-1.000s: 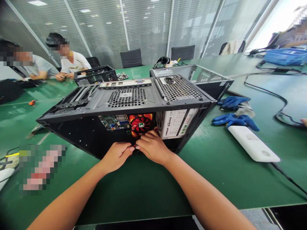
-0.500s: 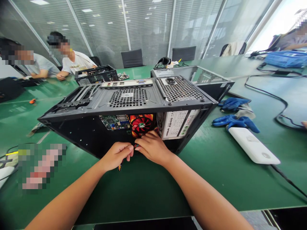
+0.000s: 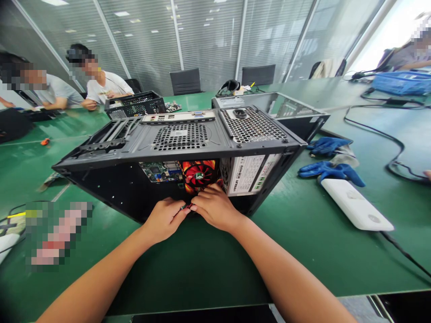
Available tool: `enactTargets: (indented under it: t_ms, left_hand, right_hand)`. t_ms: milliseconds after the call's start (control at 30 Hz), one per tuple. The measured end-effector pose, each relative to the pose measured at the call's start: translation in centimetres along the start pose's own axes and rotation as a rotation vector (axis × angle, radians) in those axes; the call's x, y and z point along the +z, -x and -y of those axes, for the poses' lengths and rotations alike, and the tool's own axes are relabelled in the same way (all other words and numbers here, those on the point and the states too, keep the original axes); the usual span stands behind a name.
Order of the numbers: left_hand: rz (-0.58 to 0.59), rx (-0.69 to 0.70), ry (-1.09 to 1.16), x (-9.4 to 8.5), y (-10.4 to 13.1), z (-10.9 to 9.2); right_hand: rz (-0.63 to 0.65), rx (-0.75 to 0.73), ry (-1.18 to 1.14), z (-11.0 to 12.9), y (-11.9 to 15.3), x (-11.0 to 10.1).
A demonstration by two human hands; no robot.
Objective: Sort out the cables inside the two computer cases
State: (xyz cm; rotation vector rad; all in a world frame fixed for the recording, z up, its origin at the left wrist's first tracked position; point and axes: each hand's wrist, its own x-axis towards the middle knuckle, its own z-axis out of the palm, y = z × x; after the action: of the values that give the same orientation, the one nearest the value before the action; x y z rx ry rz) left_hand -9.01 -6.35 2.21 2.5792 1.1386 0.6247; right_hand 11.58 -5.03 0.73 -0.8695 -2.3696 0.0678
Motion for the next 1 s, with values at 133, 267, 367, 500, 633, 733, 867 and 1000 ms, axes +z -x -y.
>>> enactTargets:
  t_ms: [133,267,367,500,633,733,867,1000]
  left_hand:
    - [0.066,-0.109,0.174,-0.5,-0.2,-0.4]
    - [0.256,-0.326,0.586,-1.3,-0.4,-0.5]
    - [0.322,-0.431,0.73,-1.6,-0.3,-0.3]
    - [0.359,-0.442,0.734,-1.6,-0.2,-0.1]
    - [0.336,-0.377,0.629,-1.7,-0.3,-0.4]
    - [0.277,-0.316,0.544,-1.6,-0.4,-0.5]
    - [0.267,-0.303,0.531,-1.5,-0.4,-0.5]
    - [0.316,-0.365,0.654,-1.5,-0.3,-0.5]
  right_hand:
    - [-0.016,0.005,-0.007,0.0,0.1,0.0]
    - [-0.062,-0.028,0.043,-0.1,0.2,0.1]
    - [-0.072,-0.045,0.069,-0.2,0.3,0.2]
    - [-0.072,-0.051,0.092,-0.1,0.3,0.2]
    - [-0.084,-0.061,0.109,0.0,0.3,0.2]
    - [-0.076,-0.059,0.115,0.0,0.2,0.3]
    - [-0.059,-0.052,0.119,0.0,0.3,0.3]
    - [-0.065,-0.053,0.119,-0.1,0.4,0.3]
